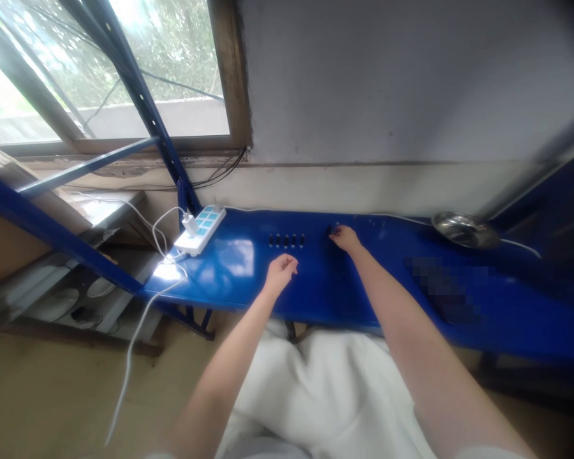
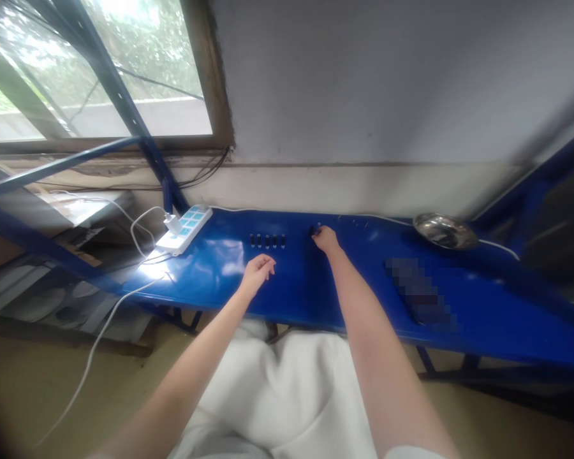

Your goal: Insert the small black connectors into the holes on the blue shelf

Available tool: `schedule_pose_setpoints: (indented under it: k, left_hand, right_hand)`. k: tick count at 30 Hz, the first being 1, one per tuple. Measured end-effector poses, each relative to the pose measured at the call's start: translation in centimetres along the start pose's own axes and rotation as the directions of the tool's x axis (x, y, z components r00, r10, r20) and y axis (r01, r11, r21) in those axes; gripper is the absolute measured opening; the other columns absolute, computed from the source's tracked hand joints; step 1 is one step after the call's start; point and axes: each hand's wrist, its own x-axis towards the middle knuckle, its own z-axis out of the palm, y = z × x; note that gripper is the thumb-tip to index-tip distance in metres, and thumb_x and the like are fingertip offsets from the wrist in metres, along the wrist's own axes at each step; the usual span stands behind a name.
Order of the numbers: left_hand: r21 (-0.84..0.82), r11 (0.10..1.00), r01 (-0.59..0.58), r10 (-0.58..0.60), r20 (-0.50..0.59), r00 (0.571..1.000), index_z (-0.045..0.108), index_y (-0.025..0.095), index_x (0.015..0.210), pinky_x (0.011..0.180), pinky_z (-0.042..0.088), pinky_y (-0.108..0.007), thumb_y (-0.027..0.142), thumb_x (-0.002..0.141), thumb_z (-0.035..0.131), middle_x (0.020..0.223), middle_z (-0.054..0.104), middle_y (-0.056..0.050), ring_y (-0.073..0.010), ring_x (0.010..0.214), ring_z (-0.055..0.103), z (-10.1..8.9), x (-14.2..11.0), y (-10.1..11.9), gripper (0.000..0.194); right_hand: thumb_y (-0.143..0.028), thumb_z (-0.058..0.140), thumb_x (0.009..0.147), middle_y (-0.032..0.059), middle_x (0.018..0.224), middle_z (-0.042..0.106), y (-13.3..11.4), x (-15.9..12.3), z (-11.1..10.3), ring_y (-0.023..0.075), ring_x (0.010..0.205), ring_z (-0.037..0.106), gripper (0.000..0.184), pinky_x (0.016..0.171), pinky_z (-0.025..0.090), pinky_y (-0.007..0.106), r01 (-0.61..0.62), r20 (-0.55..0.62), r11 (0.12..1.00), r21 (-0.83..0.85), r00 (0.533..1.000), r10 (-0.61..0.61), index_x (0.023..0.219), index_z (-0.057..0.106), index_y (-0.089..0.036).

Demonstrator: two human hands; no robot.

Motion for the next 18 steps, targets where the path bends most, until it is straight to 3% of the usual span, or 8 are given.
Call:
schedule_pose_setpoints:
  k: [3,7,10,14,18]
  left_hand:
    - [-0.006,1.0,-0.004,0.004,0.0,1.0,0.057,0.017,0.074,0.053,0.039,-0.02,0.034,0.077,0.049,0.062,0.057,0.001,-0.0074,0.05,0.046,0.0,0.1,0.0,0.019]
    - [-0.016,1.0,-0.013,0.013,-0.001,1.0,0.056,0.017,0.073,0.051,0.038,-0.02,0.032,0.076,0.048,0.06,0.056,0.002,-0.0065,0.047,0.045,0.1,0.2,-0.1,0.017]
    - [0.002,1.0,-0.026,0.026,0.005,1.0,0.057,0.016,0.074,0.052,0.039,-0.02,0.033,0.077,0.048,0.061,0.057,0.001,-0.0069,0.048,0.045,0.1,0.1,-0.2,0.019]
    - [0.026,0.999,-0.044,0.044,-0.005,0.999,0.058,0.016,0.075,0.053,0.04,-0.021,0.035,0.077,0.047,0.061,0.057,0.001,-0.0073,0.049,0.046,0.0,0.2,-0.4,0.022]
    - [0.021,0.998,-0.059,0.059,-0.018,0.998,0.057,0.016,0.073,0.051,0.038,-0.02,0.034,0.076,0.047,0.059,0.057,0.001,-0.0069,0.047,0.045,0.1,0.4,-0.8,0.021]
  right_hand:
    - [-0.02,0.062,0.068,0.0111,0.082,0.065,0.0,-0.9,-0.5,0.0206,0.082,0.061,0.038,0.076,0.046,0.03,-0.012,-0.032,0.999,0.035,0.999,0.013,0.104,0.057,-0.008]
    - [-0.022,0.055,0.075,0.0119,0.086,0.066,-0.4,-3.4,-1.1,0.0208,0.084,0.061,0.032,0.074,0.046,0.029,-0.021,-0.081,1.0,-0.003,0.996,0.021,0.104,0.055,-0.01]
    - [-0.024,0.049,0.078,0.0096,0.09,0.065,-1.3,-5.7,-0.9,0.0199,0.082,0.061,0.026,0.072,0.045,0.03,0.118,-0.106,0.993,-0.027,0.987,-0.121,0.101,0.057,-0.014]
    - [-0.03,0.05,0.079,0.0066,0.091,0.065,-3.3,-8.0,0.4,0.0177,0.081,0.059,0.024,0.074,0.045,0.031,0.345,-0.02,0.939,0.013,0.939,-0.345,0.097,0.06,-0.017]
    - [-0.034,0.053,0.077,0.0088,0.099,0.061,-5.3,-8.6,1.9,0.0224,0.092,0.055,0.028,0.078,0.042,0.039,0.347,0.027,0.936,-0.058,0.938,-0.346,0.098,0.06,-0.017]
